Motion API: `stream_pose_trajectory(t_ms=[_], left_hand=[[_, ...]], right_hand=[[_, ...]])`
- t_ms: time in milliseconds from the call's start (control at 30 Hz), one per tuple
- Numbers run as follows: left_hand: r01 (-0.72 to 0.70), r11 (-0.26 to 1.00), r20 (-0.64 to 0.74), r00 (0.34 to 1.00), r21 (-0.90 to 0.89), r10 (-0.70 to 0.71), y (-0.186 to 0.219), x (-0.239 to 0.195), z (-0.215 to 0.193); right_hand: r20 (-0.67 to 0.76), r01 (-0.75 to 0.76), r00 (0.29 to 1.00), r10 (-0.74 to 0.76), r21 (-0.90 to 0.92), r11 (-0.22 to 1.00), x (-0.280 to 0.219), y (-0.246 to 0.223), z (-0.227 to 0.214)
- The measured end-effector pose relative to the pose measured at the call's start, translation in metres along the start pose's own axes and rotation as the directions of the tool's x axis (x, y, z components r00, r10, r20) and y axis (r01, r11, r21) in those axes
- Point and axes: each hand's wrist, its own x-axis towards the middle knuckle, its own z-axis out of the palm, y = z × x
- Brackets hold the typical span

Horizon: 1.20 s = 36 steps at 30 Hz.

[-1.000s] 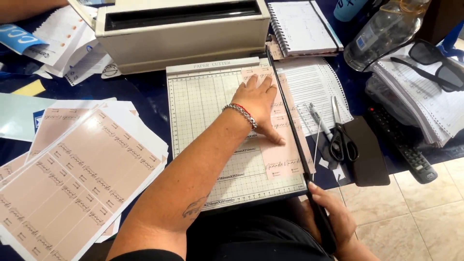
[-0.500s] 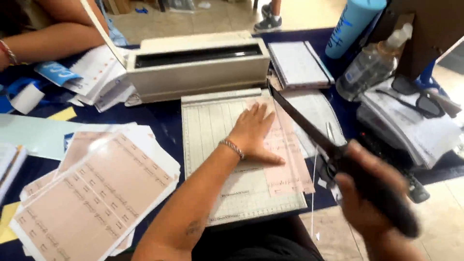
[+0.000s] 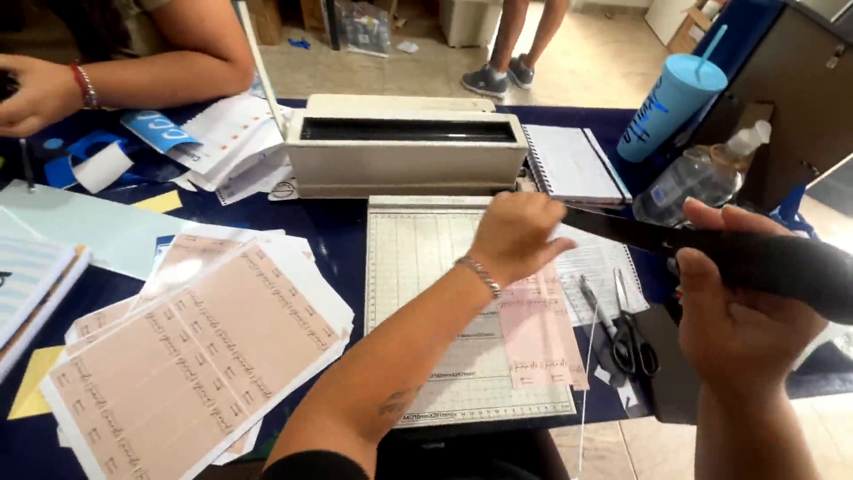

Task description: Cutting and trimming printed paper sheets using a manual paper cutter and scissors

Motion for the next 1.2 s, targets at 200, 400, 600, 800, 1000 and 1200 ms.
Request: stream_pose_trajectory(t_ms=[200,400,600,800,1000,1200], left_hand=[[-0.255,0.936,-0.084,0.956,0.245,0.282,0.002,0.010,0.029],[-0.031,0.996,0.195,0.981,0.085,0.014,0.029,-0.020,0.012],[-0.106,0.771,0.438,0.771,-0.628,0.462,0.155,-0.096,0.028],[0.142,0.669,0.587,0.632,-0.730,0.506,0.086,-0.059,-0.006],[0.225,0.952,0.874,0.392,0.210,-0.285,0.008,-0.027,-0.064],[0.196,0.980,0.815,0.564,0.023,-0.131,0.003,-0.044,-0.029]], right_hand=[[0.023,0.047,0.999,-0.047,-0.002,0.999,0.003,-0.002,0.000],[0.006,-0.019,1.000,0.018,0.042,0.999,0.003,-0.002,0.001],[0.027,0.032,0.999,-0.032,0.023,0.999,0.006,-0.005,0.001],[0.054,0.040,0.998,-0.041,0.016,0.999,0.007,-0.003,-0.004],[0.040,0.133,0.990,-0.134,0.027,0.991,0.006,-0.005,0.000],[0.050,0.096,0.995,-0.092,-0.079,0.992,-0.001,-0.004,0.001]])
